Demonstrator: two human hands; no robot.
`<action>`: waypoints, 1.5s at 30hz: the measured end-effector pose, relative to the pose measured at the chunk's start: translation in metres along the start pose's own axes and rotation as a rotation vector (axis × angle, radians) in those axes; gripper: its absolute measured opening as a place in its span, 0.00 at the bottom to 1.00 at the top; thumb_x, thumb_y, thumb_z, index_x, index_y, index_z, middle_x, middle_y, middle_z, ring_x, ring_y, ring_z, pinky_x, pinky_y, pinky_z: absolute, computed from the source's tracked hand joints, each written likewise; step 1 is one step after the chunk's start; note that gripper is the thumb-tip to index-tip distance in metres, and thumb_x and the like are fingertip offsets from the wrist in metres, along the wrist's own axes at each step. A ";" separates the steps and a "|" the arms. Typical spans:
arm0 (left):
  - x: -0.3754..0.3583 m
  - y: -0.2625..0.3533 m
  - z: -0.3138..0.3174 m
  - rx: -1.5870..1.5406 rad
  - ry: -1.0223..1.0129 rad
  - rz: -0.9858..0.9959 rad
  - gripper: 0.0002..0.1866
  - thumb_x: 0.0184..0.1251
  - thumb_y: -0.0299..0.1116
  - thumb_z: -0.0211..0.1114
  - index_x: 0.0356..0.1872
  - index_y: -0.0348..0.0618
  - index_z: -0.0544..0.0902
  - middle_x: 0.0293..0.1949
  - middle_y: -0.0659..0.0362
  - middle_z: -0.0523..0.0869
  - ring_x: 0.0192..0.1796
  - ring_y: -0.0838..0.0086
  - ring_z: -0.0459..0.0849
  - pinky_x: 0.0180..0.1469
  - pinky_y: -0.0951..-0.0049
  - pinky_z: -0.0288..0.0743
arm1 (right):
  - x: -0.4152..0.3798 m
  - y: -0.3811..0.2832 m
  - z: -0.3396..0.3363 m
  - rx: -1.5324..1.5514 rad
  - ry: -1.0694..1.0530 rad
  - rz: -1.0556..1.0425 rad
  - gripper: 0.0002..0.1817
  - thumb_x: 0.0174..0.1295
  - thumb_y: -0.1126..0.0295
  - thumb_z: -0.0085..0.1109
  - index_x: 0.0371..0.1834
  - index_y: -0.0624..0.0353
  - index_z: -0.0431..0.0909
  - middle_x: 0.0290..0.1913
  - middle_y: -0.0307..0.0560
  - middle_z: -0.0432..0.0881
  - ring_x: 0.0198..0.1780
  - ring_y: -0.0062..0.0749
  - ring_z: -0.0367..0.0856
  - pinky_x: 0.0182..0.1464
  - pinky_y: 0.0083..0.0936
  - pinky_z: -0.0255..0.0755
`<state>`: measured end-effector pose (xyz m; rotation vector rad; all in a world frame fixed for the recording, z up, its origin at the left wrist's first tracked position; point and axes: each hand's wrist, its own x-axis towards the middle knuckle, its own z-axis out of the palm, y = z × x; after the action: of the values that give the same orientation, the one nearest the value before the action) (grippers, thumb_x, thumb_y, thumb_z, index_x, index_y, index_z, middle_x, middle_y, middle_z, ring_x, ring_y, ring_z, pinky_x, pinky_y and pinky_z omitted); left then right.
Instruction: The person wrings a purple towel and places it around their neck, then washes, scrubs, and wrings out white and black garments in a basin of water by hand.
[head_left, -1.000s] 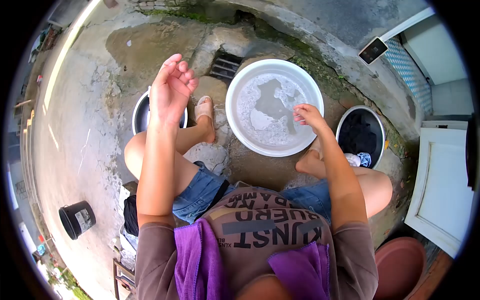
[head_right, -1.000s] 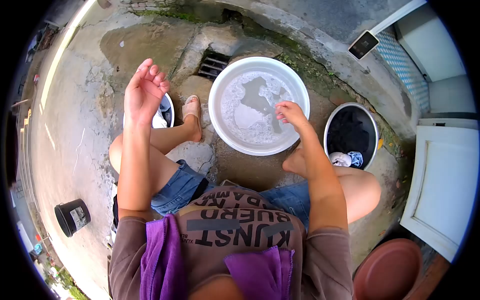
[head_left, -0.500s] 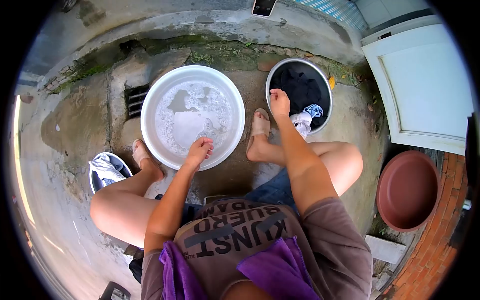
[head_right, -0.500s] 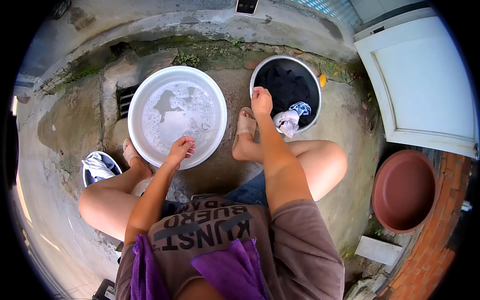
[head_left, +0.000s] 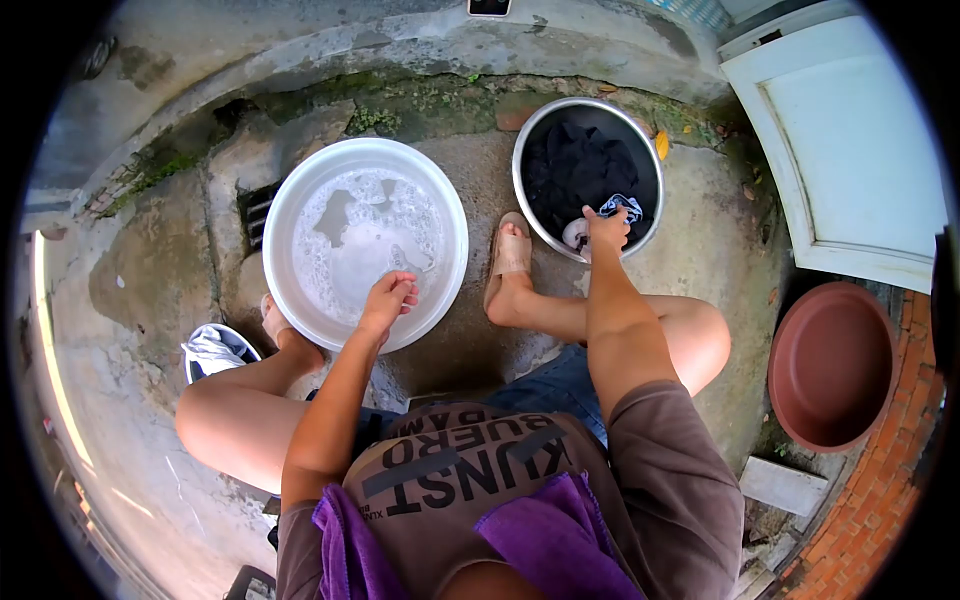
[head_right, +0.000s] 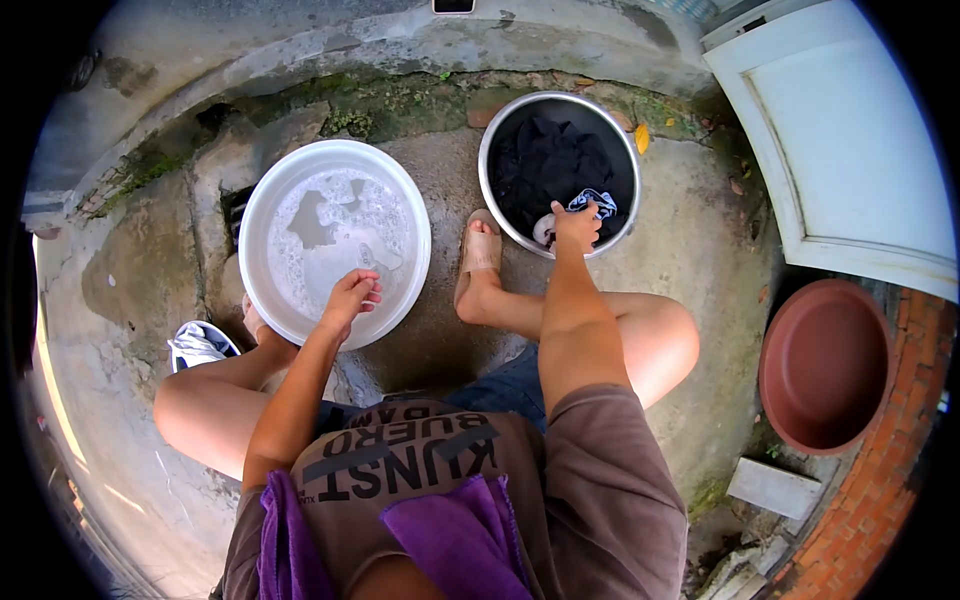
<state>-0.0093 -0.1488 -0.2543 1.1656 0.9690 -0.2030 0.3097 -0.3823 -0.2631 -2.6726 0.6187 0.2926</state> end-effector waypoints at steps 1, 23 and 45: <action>0.000 0.000 0.000 -0.010 -0.006 0.008 0.09 0.66 0.33 0.51 0.44 0.45 0.76 0.35 0.62 0.79 0.35 0.79 0.77 0.37 0.77 0.71 | 0.009 0.006 0.003 -0.001 -0.004 0.000 0.43 0.41 0.58 0.71 0.63 0.41 0.58 0.59 0.51 0.63 0.60 0.52 0.65 0.58 0.42 0.65; -0.007 0.009 -0.005 -0.068 -0.026 0.052 0.10 0.67 0.33 0.50 0.44 0.45 0.75 0.36 0.63 0.79 0.36 0.79 0.77 0.38 0.77 0.71 | -0.019 -0.038 -0.049 0.077 0.224 -0.643 0.28 0.43 0.79 0.57 0.53 0.51 0.72 0.68 0.64 0.49 0.62 0.59 0.64 0.63 0.36 0.60; -0.041 0.057 -0.058 -0.994 -0.319 0.451 0.33 0.67 0.55 0.47 0.68 0.53 0.53 0.64 0.53 0.65 0.61 0.59 0.70 0.59 0.54 0.67 | -0.305 -0.154 -0.042 1.241 -1.462 -0.898 0.18 0.47 0.87 0.48 0.43 0.64 0.74 0.48 0.51 0.75 0.51 0.33 0.75 0.57 0.29 0.66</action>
<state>-0.0305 -0.0892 -0.1886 0.3765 0.3900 0.4153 0.1161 -0.1563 -0.0906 -0.8469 -0.6669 0.9632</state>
